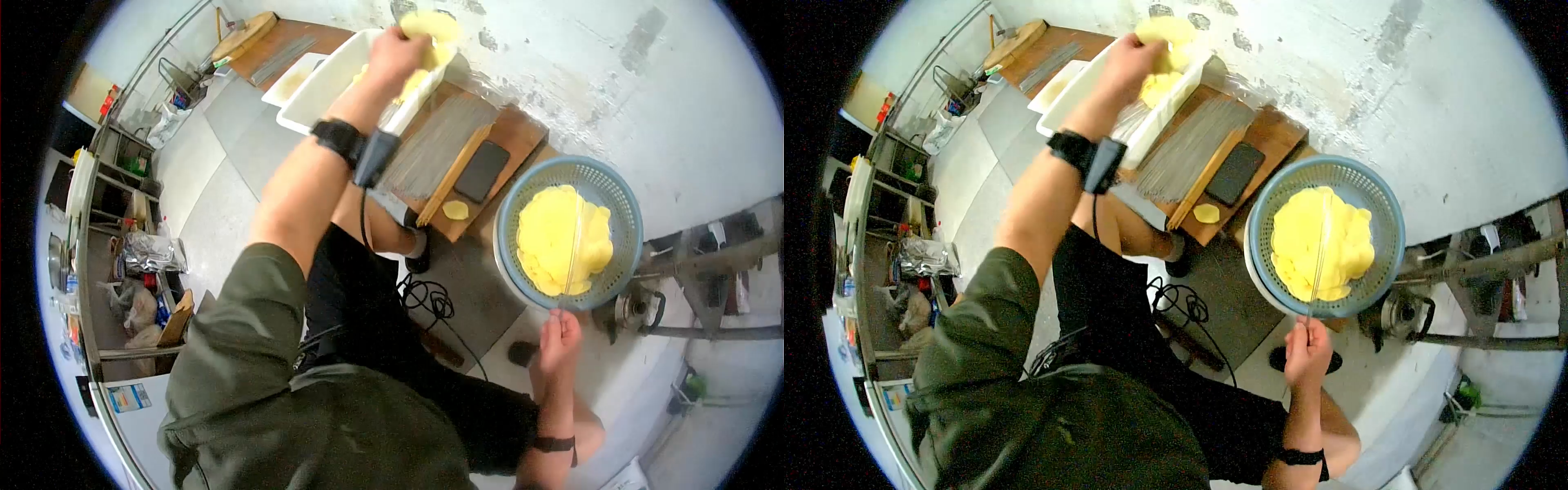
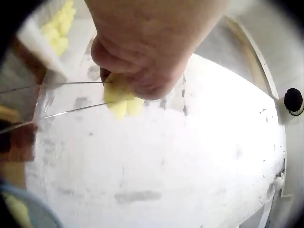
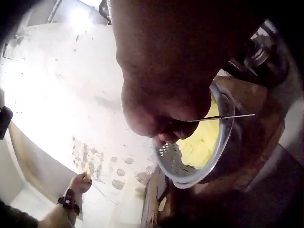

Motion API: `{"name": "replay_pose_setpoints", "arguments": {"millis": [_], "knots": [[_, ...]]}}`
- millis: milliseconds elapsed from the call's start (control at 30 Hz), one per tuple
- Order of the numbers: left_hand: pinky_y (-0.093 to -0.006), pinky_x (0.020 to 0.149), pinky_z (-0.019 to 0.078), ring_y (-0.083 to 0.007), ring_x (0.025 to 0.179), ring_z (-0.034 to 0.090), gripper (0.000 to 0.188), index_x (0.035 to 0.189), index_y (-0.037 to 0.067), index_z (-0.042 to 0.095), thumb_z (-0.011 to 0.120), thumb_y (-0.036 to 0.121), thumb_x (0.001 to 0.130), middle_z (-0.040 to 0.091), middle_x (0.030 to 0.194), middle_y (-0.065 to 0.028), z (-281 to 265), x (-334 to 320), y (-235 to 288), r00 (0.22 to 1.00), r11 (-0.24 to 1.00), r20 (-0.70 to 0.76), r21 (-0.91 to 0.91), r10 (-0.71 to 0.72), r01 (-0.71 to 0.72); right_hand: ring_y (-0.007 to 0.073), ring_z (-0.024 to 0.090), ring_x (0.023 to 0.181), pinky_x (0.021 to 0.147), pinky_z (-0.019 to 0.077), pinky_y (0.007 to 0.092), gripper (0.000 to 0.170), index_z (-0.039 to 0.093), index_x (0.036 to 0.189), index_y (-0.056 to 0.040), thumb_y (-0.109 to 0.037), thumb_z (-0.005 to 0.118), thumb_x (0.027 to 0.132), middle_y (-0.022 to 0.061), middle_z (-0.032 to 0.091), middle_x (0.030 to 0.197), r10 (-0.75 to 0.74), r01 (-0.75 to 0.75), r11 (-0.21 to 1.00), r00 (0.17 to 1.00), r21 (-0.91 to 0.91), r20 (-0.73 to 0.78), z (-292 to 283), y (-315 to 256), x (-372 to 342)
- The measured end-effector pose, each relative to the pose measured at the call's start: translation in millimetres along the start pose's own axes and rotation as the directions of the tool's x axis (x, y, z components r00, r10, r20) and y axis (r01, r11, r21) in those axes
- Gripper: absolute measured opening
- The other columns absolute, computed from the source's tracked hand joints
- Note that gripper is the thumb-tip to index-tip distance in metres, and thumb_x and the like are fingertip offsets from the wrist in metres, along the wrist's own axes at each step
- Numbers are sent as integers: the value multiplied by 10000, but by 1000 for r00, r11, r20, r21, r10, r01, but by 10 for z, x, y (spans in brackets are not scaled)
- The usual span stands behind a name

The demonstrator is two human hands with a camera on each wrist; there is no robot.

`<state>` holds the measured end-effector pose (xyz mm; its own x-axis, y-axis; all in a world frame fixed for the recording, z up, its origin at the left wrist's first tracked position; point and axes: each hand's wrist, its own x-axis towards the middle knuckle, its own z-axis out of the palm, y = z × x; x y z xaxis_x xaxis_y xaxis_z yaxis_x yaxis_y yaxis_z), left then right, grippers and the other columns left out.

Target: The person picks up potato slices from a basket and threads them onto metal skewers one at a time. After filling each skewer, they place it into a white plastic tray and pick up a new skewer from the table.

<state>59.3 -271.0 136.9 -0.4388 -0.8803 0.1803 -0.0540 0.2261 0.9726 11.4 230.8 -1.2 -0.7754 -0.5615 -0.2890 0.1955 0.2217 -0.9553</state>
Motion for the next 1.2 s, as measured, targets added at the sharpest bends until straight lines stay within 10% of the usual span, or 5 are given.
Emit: {"name": "replay_pose_setpoints", "arguments": {"millis": [367, 633, 700, 867, 1200], "knots": [[-360, 716, 496, -201, 830, 624, 354, 1142, -32, 590, 618, 198, 875, 669, 981, -122, -526, 1016, -873, 996, 694, 6, 718, -88, 58, 49, 440, 513, 459, 343, 202, 214, 543, 1124, 2, -139, 473, 980, 29, 585, 680, 130, -132, 989, 991, -65, -30, 199, 75, 322], [-344, 757, 528, -226, 879, 652, 469, 1235, -15, 545, 657, 232, 853, 660, 1041, -149, -367, 1441, -1585, 986, 805, 144, 593, -85, -18, 56, 426, 511, 463, 342, 201, 154, 510, 1085, -13, -115, 480, 973, 41, 585, 707, 169, -168, 985, 983, 28, -73, 199, 140, 358], [-385, 847, 510, -290, 969, 640, 488, 1208, 1, 576, 686, 285, 828, 643, 1103, -186, -277, 1389, -1652, 959, 494, 73, 845, 274, -206, 52, 421, 504, 456, 337, 194, 142, 503, 1077, -18, -110, 483, 970, 49, 584, 703, 134, -130, 990, 989, 56, -63, 174, 152, 355], [-395, 892, 488, -339, 999, 614, 407, 1092, 48, 650, 668, 365, 836, 634, 1084, -194, 404, 347, -1036, 854, 534, 333, 673, 400, -512, 47, 420, 498, 450, 336, 190, 123, 501, 1064, -21, -95, 481, 968, 49, 585, 702, 135, -133, 991, 985, 26, -109, 162, 31, 293], [-422, 807, 500, -350, 897, 641, 300, 1012, 33, 654, 637, 284, 849, 669, 938, -201, 1323, -1430, -1113, 560, 726, 798, 520, -224, -451, 54, 421, 492, 438, 354, 199, 85, 490, 1042, -42, -60, 472, 960, 63, 581, 692, -14, 47, 989, 976, 143, -219, -7, -124, 82]]}}
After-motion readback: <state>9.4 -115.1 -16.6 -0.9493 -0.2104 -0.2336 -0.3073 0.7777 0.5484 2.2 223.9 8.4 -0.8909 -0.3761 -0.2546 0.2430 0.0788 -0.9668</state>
